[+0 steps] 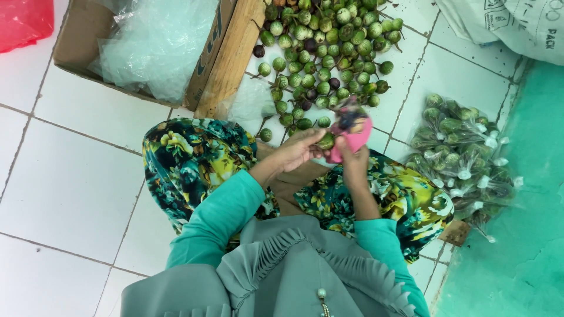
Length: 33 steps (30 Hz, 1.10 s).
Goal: The person places small green and purple eggplants into small clear plastic bags by hand, ties the bags closed, and sets them aside.
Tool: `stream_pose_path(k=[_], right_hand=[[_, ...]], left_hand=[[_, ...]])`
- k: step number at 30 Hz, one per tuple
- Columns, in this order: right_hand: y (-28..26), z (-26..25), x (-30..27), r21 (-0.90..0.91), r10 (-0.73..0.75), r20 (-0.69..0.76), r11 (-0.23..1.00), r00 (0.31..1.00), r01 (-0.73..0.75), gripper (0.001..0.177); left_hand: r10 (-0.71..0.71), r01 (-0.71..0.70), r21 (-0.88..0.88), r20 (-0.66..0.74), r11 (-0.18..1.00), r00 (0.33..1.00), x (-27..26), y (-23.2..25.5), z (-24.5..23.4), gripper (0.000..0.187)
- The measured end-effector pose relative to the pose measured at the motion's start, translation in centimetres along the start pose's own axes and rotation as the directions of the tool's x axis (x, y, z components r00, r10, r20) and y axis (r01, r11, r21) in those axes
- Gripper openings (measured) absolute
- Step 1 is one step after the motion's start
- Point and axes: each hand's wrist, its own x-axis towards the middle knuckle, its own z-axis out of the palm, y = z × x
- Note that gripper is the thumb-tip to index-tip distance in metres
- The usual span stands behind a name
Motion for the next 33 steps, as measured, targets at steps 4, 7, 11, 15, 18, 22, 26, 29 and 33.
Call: stream_pose_path(k=[4, 7, 11, 15, 18, 22, 26, 29, 33], right_hand=[[5.7, -2.2, 1.3, -0.090, -0.149, 0.114, 0.983, 0.982, 0.160, 0.011], [6.8, -2.1, 1.7, -0.027, -0.131, 0.049, 0.991, 0.990, 0.132, 0.008], [4.9, -1.5, 2.5, 0.317, -0.013, -0.171, 0.946, 0.985, 0.067, 0.019], [5.5, -2.7, 3.6, 0.364, -0.046, -0.160, 0.926, 0.986, 0.102, 0.022], [4.2, -0.7, 2.5, 0.269, -0.059, -0.374, 0.948, 0.926, 0.169, 0.032], [4.3, -3.6, 3.5, 0.343, -0.048, -0.437, 0.914, 0.898, 0.215, 0.049], [5.5, -2.4, 0.2, -0.331, -0.552, 0.096, 0.767, 0.828, 0.550, 0.051], [8.2, -3.3, 0.4, -0.412, -0.567, 0.290, 0.653, 0.771, 0.635, 0.040], [7.1, -4.8, 1.2, -0.326, -0.502, 0.193, 0.778, 0.843, 0.538, 0.025]], left_hand=[[0.092, -0.091, 0.061, -0.021, 0.994, 0.996, -0.2, -1.2, -0.1, 0.039], [0.072, -0.071, 0.043, -0.022, 0.997, 0.997, -0.4, -0.8, 0.8, 0.033], [0.015, -0.015, 0.042, 0.006, 0.999, 1.000, -0.6, -0.5, 1.9, 0.036], [-0.055, 0.055, 0.015, 0.021, 0.998, 0.998, -1.2, -0.1, 2.3, 0.026], [-0.065, 0.065, -0.003, 0.106, 0.998, 0.992, -3.2, 1.9, 3.6, 0.027], [-0.044, 0.047, -0.052, 0.059, 0.998, 0.997, -1.1, 1.0, 1.1, 0.037], [0.054, -0.052, -0.074, 0.021, 0.996, 0.998, 1.6, -2.2, -1.4, 0.042], [0.079, -0.079, 0.014, 0.002, 0.997, 0.997, -1.5, -0.4, 0.2, 0.031], [0.126, -0.163, 0.216, 0.178, 0.963, 0.976, -6.9, 5.5, 4.8, 0.037]])
